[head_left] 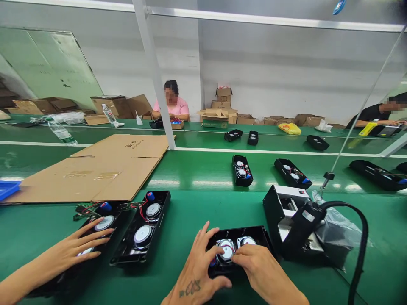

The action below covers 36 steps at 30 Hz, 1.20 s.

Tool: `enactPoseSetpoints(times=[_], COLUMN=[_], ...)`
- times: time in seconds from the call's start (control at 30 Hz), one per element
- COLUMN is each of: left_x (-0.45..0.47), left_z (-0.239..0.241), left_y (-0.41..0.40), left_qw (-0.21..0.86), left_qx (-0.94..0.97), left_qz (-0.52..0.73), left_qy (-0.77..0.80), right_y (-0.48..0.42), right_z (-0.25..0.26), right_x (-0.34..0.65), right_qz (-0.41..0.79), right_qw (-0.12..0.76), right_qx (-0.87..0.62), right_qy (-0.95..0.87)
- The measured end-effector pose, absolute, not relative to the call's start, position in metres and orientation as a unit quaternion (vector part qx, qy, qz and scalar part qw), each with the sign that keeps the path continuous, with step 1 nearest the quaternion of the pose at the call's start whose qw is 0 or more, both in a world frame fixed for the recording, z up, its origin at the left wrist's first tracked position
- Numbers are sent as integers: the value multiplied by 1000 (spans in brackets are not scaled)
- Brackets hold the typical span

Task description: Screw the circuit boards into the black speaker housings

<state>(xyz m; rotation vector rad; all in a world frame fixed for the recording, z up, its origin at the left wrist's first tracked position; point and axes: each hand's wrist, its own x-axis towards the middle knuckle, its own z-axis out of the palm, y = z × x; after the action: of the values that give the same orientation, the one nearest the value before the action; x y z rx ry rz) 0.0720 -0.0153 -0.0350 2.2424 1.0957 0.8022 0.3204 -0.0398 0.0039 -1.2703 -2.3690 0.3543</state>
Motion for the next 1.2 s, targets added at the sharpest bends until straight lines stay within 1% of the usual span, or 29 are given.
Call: enactPoseSetpoints(times=[0.1, 0.2, 0.3, 0.4, 0.57, 0.77, 0.93, 1.0, 1.07, 1.2], left_x=[74, 81, 86, 88, 92, 92, 91, 92, 94, 99], left_z=[-48, -64, -70, -65, -52, -50, -58, -56, -46, -11], left_y=[-13, -10, -12, -15, -19, -18, -17, -16, -11, 17], left_qw=[207, 172, 148, 132, 125, 127, 119, 132, 169, 311], left_qx=[866, 875, 881, 887, 891, 896, 904, 901, 893, 851], left_qz=[252, 250, 246, 228, 201, 206, 206, 202, 192, 123], left_qy=[379, 377, 376, 380, 388, 374, 356, 360, 371, 406], right_y=[-38, -37, -39, -40, -42, -50, -54, -54, -51, -20], right_z=[9, 15, 20, 24, 31, 21, 10, 10, 13, 31], right_x=[314, 314, 315, 314, 314, 317, 315, 312, 310, 310], right_qz=[123, 133, 165, 218, 267, 246, 258, 260, 269, 293], right_qw=[163, 106, 76, 60, 62, 82, 105, 106, 101, 71], right_qx=[-462, -468, -474, -482, -501, -494, -490, -501, -511, -518], right_qy=[-863, -867, -862, -847, -821, -830, -826, -819, -810, -800])
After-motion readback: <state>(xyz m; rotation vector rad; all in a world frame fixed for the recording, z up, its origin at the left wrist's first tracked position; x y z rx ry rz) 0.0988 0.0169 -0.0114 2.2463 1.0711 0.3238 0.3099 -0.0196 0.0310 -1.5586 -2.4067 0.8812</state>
